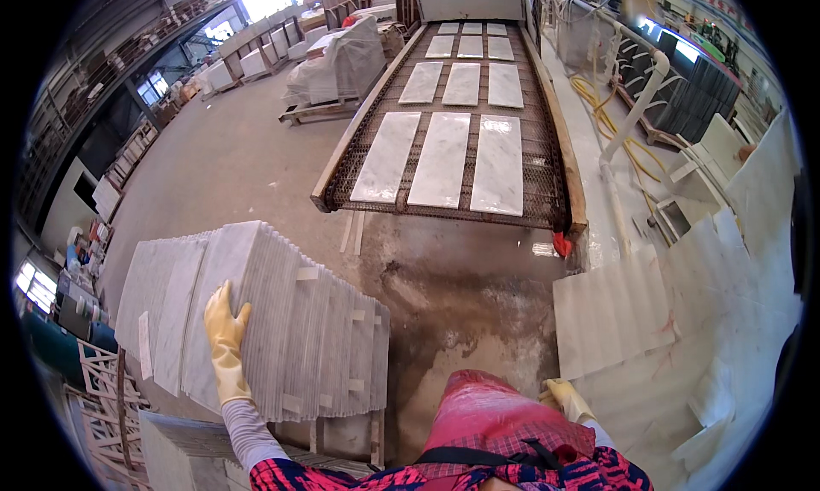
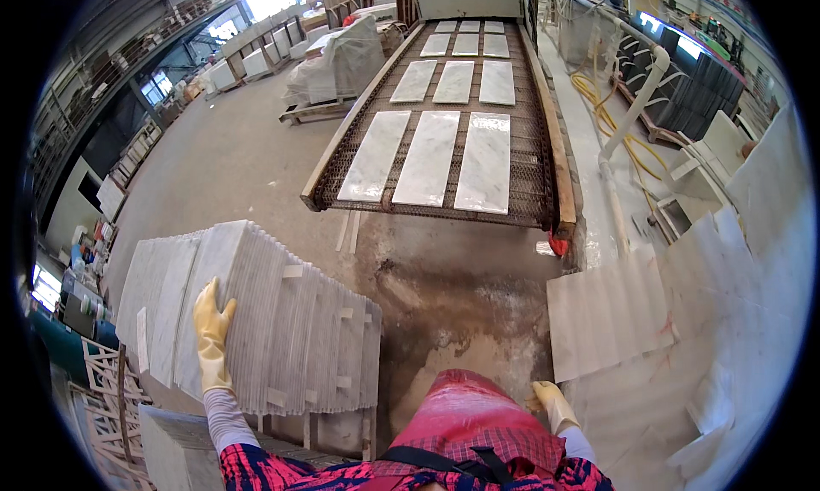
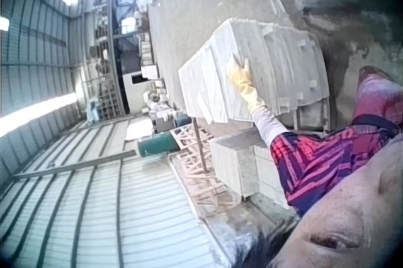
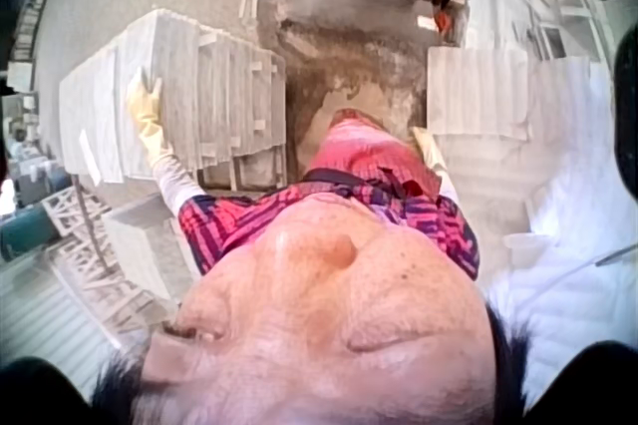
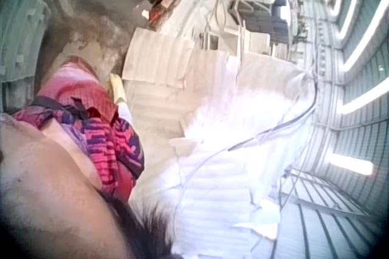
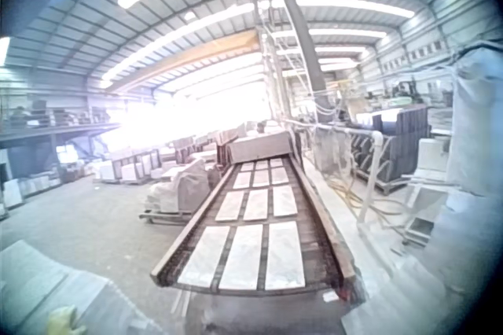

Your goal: The person picks up rectangular tiles from a stack and places them one by one onto a moving conveyor belt. The tiles are handled with gloved hands and arranged in rows on the belt as it advances.

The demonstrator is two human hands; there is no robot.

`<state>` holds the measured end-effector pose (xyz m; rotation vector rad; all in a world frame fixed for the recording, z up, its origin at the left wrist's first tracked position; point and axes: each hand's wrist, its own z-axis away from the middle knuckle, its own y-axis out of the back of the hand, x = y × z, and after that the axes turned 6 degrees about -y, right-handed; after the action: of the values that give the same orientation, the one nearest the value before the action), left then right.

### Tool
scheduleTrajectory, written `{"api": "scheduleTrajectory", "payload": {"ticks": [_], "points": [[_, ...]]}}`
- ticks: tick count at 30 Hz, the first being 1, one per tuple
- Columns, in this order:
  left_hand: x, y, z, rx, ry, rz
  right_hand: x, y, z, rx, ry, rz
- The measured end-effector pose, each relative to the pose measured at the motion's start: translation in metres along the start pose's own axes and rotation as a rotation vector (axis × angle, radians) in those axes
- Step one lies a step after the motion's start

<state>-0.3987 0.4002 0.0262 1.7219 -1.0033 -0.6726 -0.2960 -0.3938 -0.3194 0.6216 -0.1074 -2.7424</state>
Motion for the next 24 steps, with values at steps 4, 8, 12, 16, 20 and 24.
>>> {"api": "scheduleTrajectory", "payload": {"ticks": [4, 8, 12, 16, 20, 24], "points": [[0.001, 0.003, 0.001, 0.001, 0.007, 0.004, 0.004, -0.002, 0.005, 0.016, 0.013, -0.010], [-0.003, 0.001, 0.002, 0.011, -0.007, 0.013, 0.007, -0.005, 0.008, 0.002, 0.003, -0.021], [-0.013, -0.009, 0.000, 0.055, -0.069, 0.046, 0.011, -0.007, 0.017, 0.015, 0.047, 0.011], [-0.019, -0.018, -0.002, 0.065, -0.104, 0.104, 0.024, 0.006, 0.004, 0.078, 0.174, 0.161], [-0.028, -0.023, 0.003, 0.051, -0.084, 0.140, 0.026, 0.001, 0.008, 0.035, 0.094, 0.086], [-0.028, -0.029, -0.001, 0.045, -0.075, 0.108, 0.015, -0.004, 0.035, 0.029, 0.080, 0.025]]}}
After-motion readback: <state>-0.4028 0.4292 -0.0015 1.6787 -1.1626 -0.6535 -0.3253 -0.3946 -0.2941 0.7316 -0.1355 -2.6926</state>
